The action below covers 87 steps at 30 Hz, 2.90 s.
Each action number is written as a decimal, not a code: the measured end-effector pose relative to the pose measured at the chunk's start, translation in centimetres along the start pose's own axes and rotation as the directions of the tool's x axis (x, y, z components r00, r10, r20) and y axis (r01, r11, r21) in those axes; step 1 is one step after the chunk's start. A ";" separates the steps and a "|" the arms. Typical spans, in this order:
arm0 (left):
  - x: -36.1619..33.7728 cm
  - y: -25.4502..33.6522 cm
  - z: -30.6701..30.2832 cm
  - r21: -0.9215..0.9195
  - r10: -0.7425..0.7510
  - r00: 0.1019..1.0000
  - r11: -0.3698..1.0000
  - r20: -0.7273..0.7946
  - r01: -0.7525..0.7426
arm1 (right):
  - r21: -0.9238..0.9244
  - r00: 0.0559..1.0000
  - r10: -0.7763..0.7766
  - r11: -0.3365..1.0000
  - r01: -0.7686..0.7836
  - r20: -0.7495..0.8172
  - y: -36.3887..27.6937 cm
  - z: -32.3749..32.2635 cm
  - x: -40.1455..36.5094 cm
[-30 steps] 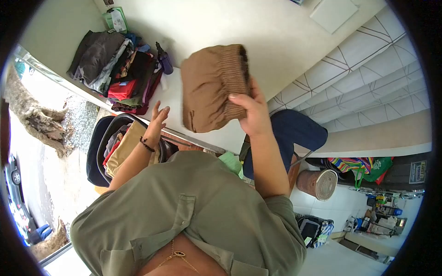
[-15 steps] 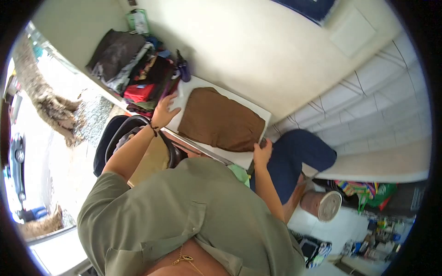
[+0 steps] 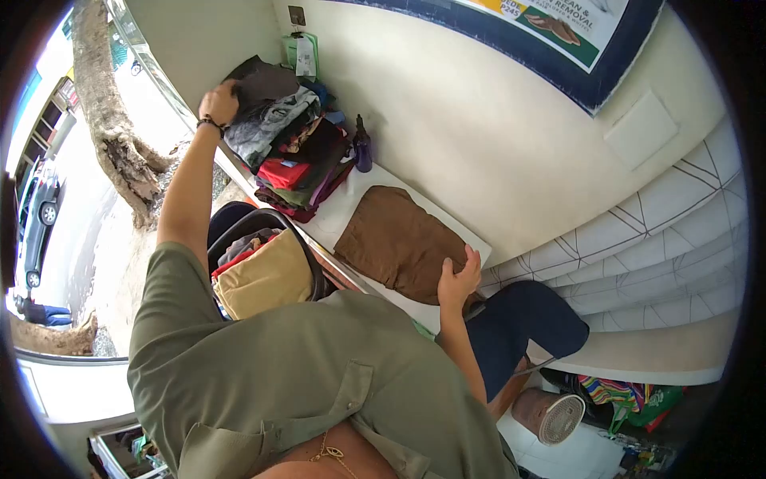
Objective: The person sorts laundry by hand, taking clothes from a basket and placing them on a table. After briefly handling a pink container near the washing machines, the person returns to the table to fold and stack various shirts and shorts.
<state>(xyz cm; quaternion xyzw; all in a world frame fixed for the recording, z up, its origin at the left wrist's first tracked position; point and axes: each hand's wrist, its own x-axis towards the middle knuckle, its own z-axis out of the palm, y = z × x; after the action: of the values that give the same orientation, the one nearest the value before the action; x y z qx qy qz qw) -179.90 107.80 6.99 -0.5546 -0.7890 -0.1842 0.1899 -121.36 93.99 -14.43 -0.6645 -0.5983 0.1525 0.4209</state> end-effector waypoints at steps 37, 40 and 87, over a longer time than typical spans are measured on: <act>-33.0 27.1 -2.6 -0.846 0.846 0.485 -0.078 0.224 0.527 | 0.661 0.679 0.162 0.152 -0.734 0.716 5.0 -1.7 -1.0; -32.5 24.2 3.4 -0.940 0.521 0.849 0.326 0.088 -0.102 | 0.807 0.864 0.070 0.325 -0.492 0.499 3.8 -5.3 -3.1; -21.9 28.9 -5.9 -0.924 0.702 0.700 0.172 -0.129 -0.343 | 0.109 0.772 -0.606 0.795 0.597 0.189 -17.3 -10.8 6.3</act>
<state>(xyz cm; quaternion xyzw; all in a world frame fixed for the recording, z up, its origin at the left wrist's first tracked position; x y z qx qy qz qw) -145.14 96.35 3.33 -0.8234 -0.3276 -0.4053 -0.2245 -123.80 94.56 6.77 -0.4086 -0.8176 0.0933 0.3949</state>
